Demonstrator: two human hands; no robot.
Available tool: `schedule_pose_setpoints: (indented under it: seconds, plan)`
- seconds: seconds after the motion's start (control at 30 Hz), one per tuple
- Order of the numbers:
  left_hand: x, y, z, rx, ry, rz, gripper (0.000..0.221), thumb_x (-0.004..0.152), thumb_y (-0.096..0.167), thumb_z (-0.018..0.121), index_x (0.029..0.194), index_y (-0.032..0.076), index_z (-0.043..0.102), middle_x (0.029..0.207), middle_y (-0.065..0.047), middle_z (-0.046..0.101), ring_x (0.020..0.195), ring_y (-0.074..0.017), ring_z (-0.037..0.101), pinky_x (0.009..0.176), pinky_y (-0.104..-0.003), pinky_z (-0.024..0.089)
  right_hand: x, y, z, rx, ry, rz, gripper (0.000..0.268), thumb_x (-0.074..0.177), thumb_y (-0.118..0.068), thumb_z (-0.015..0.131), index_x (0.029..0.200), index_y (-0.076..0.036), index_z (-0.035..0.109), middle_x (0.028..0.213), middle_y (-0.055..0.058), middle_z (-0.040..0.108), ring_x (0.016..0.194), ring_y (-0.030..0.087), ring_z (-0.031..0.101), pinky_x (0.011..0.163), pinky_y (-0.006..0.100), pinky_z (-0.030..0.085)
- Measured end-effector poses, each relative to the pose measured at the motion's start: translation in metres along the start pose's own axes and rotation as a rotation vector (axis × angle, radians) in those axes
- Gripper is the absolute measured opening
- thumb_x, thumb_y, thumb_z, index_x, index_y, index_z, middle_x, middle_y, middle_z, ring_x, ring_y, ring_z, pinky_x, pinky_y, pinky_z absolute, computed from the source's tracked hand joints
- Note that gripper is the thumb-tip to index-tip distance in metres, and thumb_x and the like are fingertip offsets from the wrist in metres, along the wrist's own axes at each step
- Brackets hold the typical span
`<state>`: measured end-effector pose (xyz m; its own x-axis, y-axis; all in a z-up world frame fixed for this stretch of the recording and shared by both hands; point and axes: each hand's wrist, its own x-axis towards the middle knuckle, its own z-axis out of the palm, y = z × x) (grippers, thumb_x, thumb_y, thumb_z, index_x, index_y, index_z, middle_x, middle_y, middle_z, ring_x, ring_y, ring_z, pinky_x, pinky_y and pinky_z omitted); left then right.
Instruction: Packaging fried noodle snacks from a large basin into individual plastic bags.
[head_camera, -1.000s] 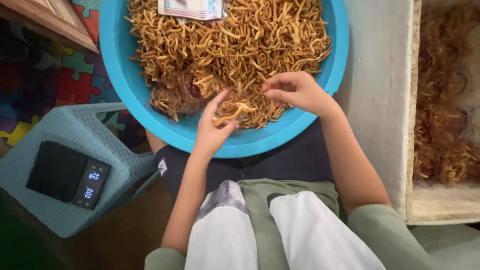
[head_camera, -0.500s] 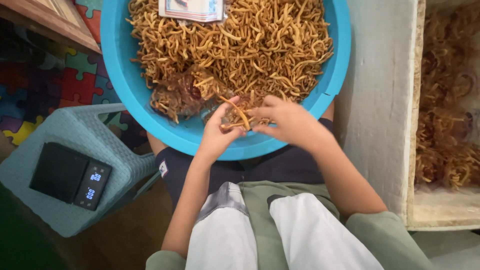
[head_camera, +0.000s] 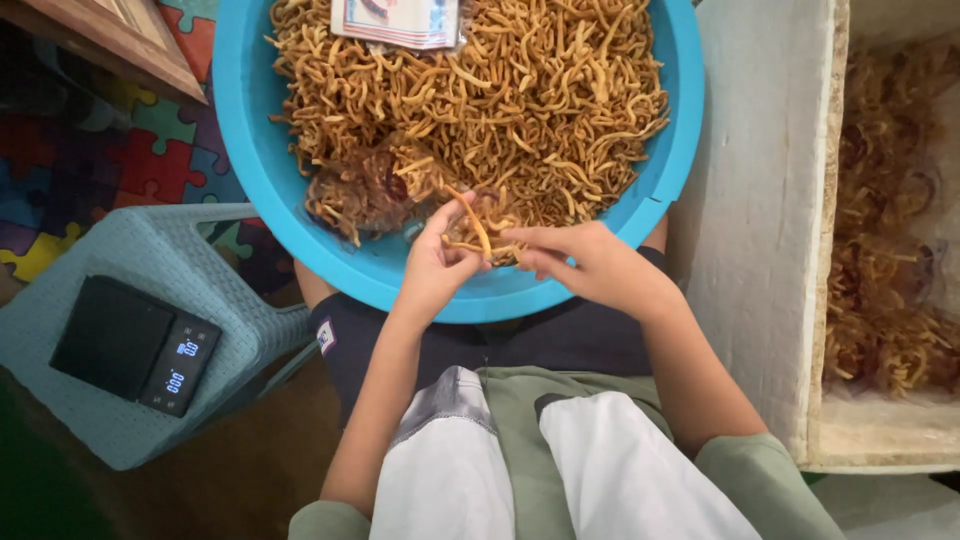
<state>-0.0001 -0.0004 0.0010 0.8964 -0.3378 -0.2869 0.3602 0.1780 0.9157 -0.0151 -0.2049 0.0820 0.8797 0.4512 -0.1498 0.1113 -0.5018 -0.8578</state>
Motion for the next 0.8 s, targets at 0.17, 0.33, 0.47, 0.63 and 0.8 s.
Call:
schedule_pose_setpoints:
  seconds: [0.17, 0.33, 0.47, 0.63, 0.8]
  plan:
    - [0.003, -0.006, 0.003, -0.029, 0.010, 0.011, 0.070, 0.074, -0.011, 0.058, 0.139, 0.009, 0.042, 0.138, -0.014, 0.044, 0.070, -0.0162, 0.067, 0.071, -0.027, 0.060, 0.000, -0.002, 0.008, 0.076, 0.013, -0.035, 0.036, 0.089, -0.011, 0.060, 0.123, 0.000, 0.056, 0.082, 0.019, 0.069, 0.075, 0.033, 0.069, 0.068, 0.039, 0.054]
    - [0.004, -0.012, -0.002, 0.128, 0.035, 0.029, 0.072, 0.072, -0.008, 0.061, 0.139, 0.014, 0.043, 0.137, -0.011, 0.045, 0.065, -0.0133, 0.066, 0.064, -0.023, 0.058, -0.004, 0.005, -0.011, -0.002, 0.238, -0.176, 0.018, 0.087, -0.009, 0.064, 0.103, -0.009, 0.071, 0.075, 0.006, 0.066, 0.066, 0.020, 0.062, 0.064, 0.031, 0.052]
    - [0.007, -0.032, -0.007, 0.207, 0.050, 0.059, 0.067, 0.073, -0.004, 0.062, 0.135, 0.014, 0.047, 0.136, -0.013, 0.046, 0.065, -0.0158, 0.067, 0.062, -0.024, 0.057, -0.003, -0.016, -0.023, -0.022, 0.277, -0.203, 0.013, 0.085, -0.006, 0.065, 0.097, -0.009, 0.071, 0.075, 0.005, 0.064, 0.065, 0.019, 0.060, 0.063, 0.030, 0.050]
    - [0.001, -0.009, 0.003, 0.298, 0.059, 0.102, 0.070, 0.072, -0.001, 0.064, 0.136, 0.022, 0.048, 0.133, -0.006, 0.048, 0.065, -0.0111, 0.063, 0.058, -0.018, 0.053, -0.006, -0.028, -0.030, 0.020, 0.298, -0.240, 0.014, 0.082, -0.006, 0.067, 0.095, -0.008, 0.073, 0.083, 0.008, 0.068, 0.068, 0.022, 0.063, 0.062, 0.031, 0.051]
    - [-0.012, 0.016, 0.013, 0.351, 0.022, 0.182, 0.067, 0.073, -0.002, 0.059, 0.137, 0.018, 0.048, 0.135, -0.006, 0.047, 0.066, -0.0137, 0.065, 0.062, -0.023, 0.054, 0.015, -0.014, 0.003, -0.064, 0.299, -0.258, 0.017, 0.080, -0.002, 0.066, 0.096, -0.003, 0.072, 0.083, 0.016, 0.068, 0.075, 0.034, 0.064, 0.067, 0.040, 0.051]
